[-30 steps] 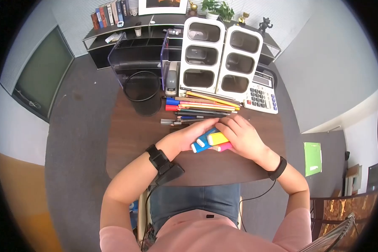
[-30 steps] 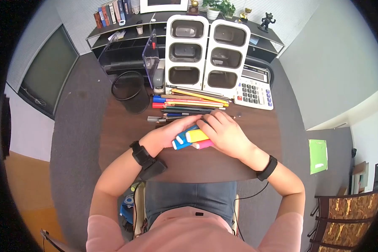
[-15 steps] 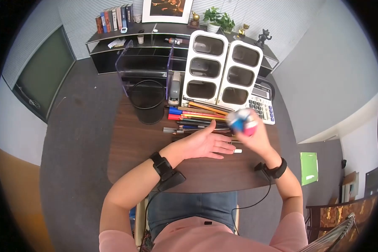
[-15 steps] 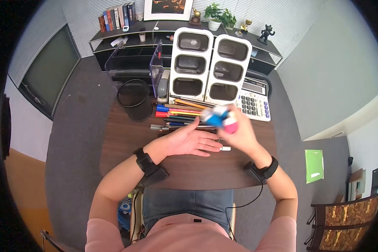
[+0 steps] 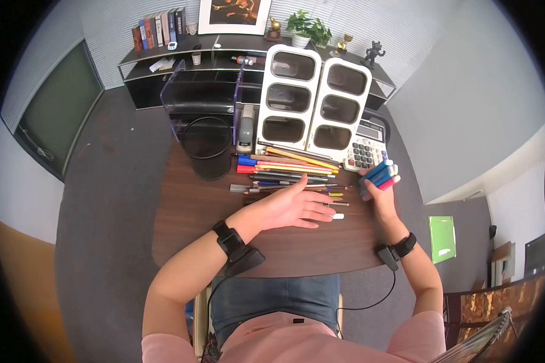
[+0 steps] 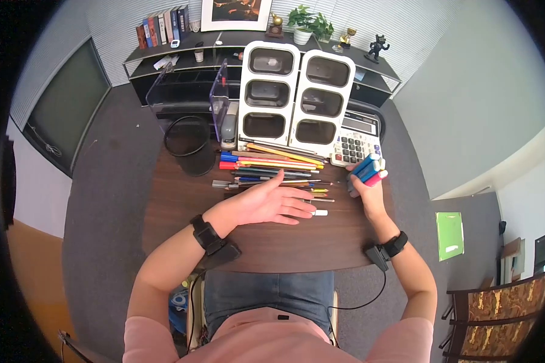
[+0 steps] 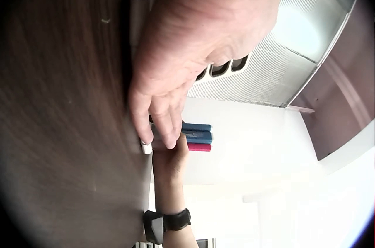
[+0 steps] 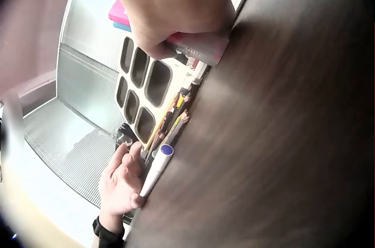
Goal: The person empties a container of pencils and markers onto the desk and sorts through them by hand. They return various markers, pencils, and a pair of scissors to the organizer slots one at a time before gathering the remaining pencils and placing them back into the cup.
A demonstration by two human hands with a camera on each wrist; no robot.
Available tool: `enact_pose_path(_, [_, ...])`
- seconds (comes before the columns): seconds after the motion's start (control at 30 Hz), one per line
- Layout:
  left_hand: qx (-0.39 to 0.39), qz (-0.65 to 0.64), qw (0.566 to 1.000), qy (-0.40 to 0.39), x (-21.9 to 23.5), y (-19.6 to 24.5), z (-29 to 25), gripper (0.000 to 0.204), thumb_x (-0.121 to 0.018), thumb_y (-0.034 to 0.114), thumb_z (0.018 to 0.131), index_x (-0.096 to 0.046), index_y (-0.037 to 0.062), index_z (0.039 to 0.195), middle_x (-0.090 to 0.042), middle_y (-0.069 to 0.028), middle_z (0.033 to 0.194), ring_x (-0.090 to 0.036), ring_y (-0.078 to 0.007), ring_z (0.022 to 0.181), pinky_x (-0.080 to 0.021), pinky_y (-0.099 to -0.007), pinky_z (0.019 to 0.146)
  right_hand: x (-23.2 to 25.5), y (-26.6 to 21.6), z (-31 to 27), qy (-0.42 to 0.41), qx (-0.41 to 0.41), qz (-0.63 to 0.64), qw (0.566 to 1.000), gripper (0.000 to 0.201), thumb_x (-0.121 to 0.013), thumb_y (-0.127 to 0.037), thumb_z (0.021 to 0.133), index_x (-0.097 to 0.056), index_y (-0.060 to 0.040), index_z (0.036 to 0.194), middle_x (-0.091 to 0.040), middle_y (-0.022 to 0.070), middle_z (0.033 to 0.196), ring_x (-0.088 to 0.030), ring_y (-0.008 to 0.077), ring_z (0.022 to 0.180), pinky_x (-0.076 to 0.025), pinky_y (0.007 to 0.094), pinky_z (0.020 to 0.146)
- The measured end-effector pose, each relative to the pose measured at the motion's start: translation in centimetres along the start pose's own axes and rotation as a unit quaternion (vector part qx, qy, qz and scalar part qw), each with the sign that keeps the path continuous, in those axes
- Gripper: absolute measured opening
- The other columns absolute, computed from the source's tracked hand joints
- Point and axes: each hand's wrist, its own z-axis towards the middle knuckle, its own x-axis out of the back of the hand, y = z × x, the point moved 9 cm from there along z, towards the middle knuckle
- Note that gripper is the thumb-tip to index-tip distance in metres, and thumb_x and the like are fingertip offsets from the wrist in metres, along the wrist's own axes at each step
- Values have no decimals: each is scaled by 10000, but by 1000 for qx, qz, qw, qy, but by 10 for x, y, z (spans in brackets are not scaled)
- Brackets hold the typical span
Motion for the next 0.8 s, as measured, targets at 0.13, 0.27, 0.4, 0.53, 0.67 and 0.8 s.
enact_pose_path(0.13, [6, 5, 1000, 7, -2, 1, -2, 780, -161, 644, 930, -360, 59, 1405, -453, -156, 1378, -427, -269, 1290, -325, -433, 1064, 0, -13, 8, 11, 40, -98, 994, 290, -616, -76, 809, -523, -37, 1081, -656, 94, 877, -629, 188, 720, -488, 323, 574])
enact_pose_path(0.27, [6, 23, 1000, 6, -5, 3, -2, 765, -169, 635, 935, -362, 63, 1404, -454, -152, 1378, -427, -267, 1290, -331, -431, 1062, -27, -133, 11, 61, 258, -466, 844, 351, -671, -87, 703, -478, -56, 994, -618, 187, 786, -600, 417, 743, -482, 453, 624])
enact_pose_path(0.4, [2, 27, 1000, 2, -3, 2, -2, 742, -184, 620, 943, -370, 64, 1398, -464, -152, 1368, -438, -265, 1280, -347, -420, 1053, -58, -191, 36, 84, 310, -614, 721, 304, -662, -100, 700, -479, -78, 942, -598, 134, 768, -609, 365, 688, -481, 454, 582])
enact_pose_path(0.53, [0, 32, 999, -3, -2, 3, -3, 719, -207, 604, 951, -376, 63, 1392, -475, -152, 1357, -456, -263, 1264, -370, -406, 1036, -80, -194, 87, 47, 258, -704, 660, 297, -623, -95, 705, -505, -51, 973, -636, 150, 801, -628, 369, 749, -498, 466, 612])
enact_pose_path(0.67, [-5, 38, 999, -4, -3, 2, -3, 706, -239, 601, 952, -398, 61, 1378, -503, -141, 1326, -478, -246, 1242, -383, -393, 1024, -110, -204, 109, 36, 237, -738, 631, 288, -650, -104, 686, -520, -29, 932, -649, 141, 786, -648, 341, 748, -518, 439, 626])
enact_pose_path(0.8, [-4, 52, 999, 6, -5, 3, -6, 676, -265, 582, 959, -414, 60, 1361, -528, -128, 1293, -499, -222, 1218, -399, -372, 1009, -124, -192, 138, 19, 186, -813, 552, 351, -695, -142, 661, -579, -47, 978, -686, 93, 787, -692, 247, 716, -548, 383, 585])
